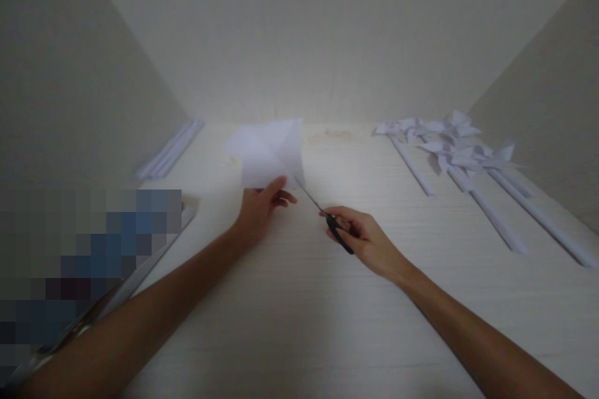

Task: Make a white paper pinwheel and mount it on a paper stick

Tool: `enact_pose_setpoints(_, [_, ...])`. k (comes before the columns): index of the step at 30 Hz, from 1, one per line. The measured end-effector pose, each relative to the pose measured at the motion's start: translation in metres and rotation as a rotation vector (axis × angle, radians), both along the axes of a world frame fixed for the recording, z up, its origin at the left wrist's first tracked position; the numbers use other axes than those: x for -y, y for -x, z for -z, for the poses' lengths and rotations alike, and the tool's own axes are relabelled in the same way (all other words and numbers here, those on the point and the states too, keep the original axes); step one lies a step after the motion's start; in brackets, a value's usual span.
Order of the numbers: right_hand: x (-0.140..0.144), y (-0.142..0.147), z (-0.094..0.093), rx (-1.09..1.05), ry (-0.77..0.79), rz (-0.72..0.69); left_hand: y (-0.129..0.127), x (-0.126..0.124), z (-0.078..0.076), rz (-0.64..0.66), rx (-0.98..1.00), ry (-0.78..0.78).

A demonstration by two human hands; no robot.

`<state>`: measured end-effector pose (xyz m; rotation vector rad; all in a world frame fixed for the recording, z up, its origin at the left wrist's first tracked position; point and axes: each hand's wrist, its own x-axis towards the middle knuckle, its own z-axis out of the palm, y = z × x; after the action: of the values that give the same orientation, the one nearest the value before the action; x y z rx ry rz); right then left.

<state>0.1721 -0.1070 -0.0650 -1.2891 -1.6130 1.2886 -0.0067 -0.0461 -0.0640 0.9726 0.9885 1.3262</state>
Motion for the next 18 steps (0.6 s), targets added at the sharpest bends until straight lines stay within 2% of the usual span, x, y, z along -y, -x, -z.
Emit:
enact_pose_setpoints(11, [0.0, 0.0017, -0.0039, -0.027, -0.005, -0.012, -0.0026, 0.0082, -0.0074, 0.087, -0.133, 0.009])
enact_pose_setpoints(18, [0.0009, 0.0014, -0.0065, 0.001, -0.017, -0.03, -0.0027, 0.0093, -0.0075, 0.123, -0.111, -0.012])
